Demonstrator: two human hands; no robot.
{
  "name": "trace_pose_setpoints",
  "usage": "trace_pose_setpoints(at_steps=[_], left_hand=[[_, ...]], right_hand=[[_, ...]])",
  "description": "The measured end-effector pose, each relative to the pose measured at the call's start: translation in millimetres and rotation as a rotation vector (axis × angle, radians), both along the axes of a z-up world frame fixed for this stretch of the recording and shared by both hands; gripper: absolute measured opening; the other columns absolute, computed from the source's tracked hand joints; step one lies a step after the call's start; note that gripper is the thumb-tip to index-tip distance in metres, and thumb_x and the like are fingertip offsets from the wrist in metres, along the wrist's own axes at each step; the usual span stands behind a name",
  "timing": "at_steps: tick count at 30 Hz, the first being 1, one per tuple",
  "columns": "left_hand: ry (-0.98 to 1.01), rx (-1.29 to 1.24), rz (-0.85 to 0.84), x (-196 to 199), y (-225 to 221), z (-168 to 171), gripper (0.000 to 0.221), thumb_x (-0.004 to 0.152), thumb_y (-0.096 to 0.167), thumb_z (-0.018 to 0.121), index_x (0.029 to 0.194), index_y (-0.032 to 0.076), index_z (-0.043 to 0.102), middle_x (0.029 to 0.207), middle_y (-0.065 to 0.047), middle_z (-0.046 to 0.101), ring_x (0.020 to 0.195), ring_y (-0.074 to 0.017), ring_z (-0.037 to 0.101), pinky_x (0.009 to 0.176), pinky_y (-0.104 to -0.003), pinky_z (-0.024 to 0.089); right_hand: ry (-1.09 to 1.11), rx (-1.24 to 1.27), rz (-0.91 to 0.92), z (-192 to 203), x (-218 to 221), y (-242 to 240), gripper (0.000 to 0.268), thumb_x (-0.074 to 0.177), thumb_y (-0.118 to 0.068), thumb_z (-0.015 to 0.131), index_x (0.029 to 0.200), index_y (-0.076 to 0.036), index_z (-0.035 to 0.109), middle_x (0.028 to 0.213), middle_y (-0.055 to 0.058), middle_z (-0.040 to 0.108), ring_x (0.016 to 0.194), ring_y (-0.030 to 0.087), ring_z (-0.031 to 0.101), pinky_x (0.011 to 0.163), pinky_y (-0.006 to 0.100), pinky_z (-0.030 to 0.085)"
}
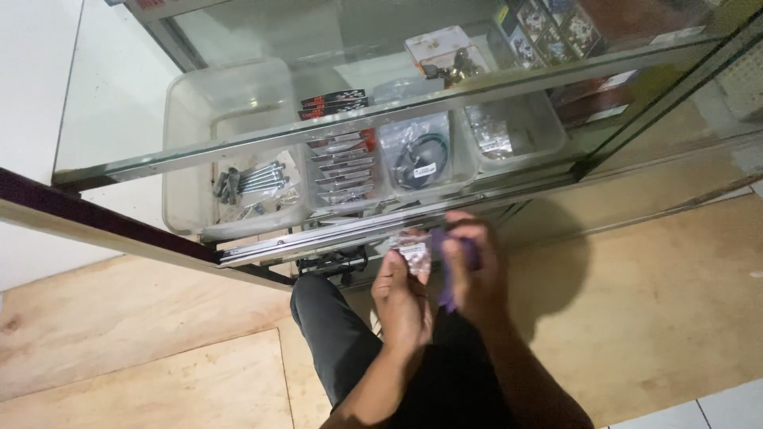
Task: The person wipes and cleans small motorcycle bolts with a purple cloth.
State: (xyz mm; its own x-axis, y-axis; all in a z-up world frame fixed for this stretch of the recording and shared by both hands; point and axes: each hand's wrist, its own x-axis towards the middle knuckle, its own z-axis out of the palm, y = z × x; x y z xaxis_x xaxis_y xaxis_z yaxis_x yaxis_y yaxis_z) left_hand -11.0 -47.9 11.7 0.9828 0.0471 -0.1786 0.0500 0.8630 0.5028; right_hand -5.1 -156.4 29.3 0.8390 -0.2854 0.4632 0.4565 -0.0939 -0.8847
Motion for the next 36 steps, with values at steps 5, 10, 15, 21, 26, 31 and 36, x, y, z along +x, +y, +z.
trace_pose_setpoints(at_steps=[5,10,15,21,26,31,36], left_hand=[[-0.078,-0.054,-0.059,-5.9,-6.4,-25.1,0.037,0.114,0.021,0.046,0.13,-0.008,0.062,0.117,-0.016,0.07,0.103,-0.0209,0.066,0.094,-0.037,0.052],[-0.074,-0.016,-0.06,-4.6,4.9,-9.7,0.037,0.113,0.022,0.047,0.127,-0.008,0.063,0.119,-0.017,0.07,0.106,-0.0225,0.067,0.096,-0.038,0.053],[-0.021,0.135,-0.054,5.5,14.0,4.7,0.04,0.105,0.025,0.051,0.122,-0.008,0.065,0.12,-0.017,0.072,0.112,-0.0235,0.069,0.104,-0.038,0.054],[-0.072,0.139,-0.087,0.6,1.5,-17.2,0.035,0.111,0.02,0.055,0.125,-0.009,0.068,0.104,-0.009,0.07,0.09,-0.014,0.062,0.082,-0.028,0.05],[-0.002,0.204,-0.1,-1.0,12.6,-18.6,0.033,0.108,0.02,0.053,0.117,-0.007,0.068,0.098,-0.006,0.071,0.084,-0.0111,0.062,0.077,-0.027,0.051],[0.009,0.254,-0.131,1.5,24.4,-21.9,0.033,0.108,0.021,0.053,0.117,-0.006,0.07,0.094,-0.005,0.07,0.08,-0.0101,0.061,0.073,-0.027,0.051],[0.012,0.391,-0.207,4.6,29.7,-15.7,0.035,0.106,0.024,0.054,0.115,-0.004,0.072,0.095,-0.003,0.073,0.081,-0.008,0.062,0.074,-0.024,0.051]], right_hand=[[0.179,-0.318,-0.242,-4.0,3.1,24.3,0.013,0.099,-0.011,0.067,0.106,-0.003,0.06,0.098,0.014,0.069,0.08,0.019,0.065,0.074,0.029,0.054],[0.445,-0.063,-0.261,-34.0,17.3,12.7,0.011,0.099,-0.014,0.064,0.103,-0.004,0.061,0.078,0.008,0.071,0.068,0.015,0.066,0.063,0.028,0.055],[0.233,0.093,-0.131,11.3,10.0,-11.1,0.009,0.104,-0.011,0.063,0.107,-0.003,0.062,0.088,0.01,0.071,0.076,0.016,0.066,0.071,0.03,0.056],[0.136,-0.331,-0.105,6.3,-2.5,13.1,0.012,0.093,-0.004,0.067,0.103,-0.001,0.061,0.095,0.013,0.072,0.077,0.025,0.071,0.072,0.034,0.056],[0.234,-0.349,-0.19,-13.2,1.1,22.3,0.011,0.092,-0.008,0.073,0.097,-0.003,0.065,0.082,0.011,0.07,0.071,0.02,0.069,0.069,0.031,0.054],[0.272,-0.217,-0.109,-37.0,11.7,12.5,0.009,0.095,-0.007,0.072,0.099,-0.002,0.065,0.082,0.01,0.07,0.072,0.017,0.062,0.068,0.03,0.053],[0.264,-0.204,0.015,5.9,13.1,-4.2,0.007,0.101,-0.008,0.061,0.106,-0.003,0.06,0.089,0.004,0.073,0.079,0.011,0.068,0.074,0.026,0.056]])
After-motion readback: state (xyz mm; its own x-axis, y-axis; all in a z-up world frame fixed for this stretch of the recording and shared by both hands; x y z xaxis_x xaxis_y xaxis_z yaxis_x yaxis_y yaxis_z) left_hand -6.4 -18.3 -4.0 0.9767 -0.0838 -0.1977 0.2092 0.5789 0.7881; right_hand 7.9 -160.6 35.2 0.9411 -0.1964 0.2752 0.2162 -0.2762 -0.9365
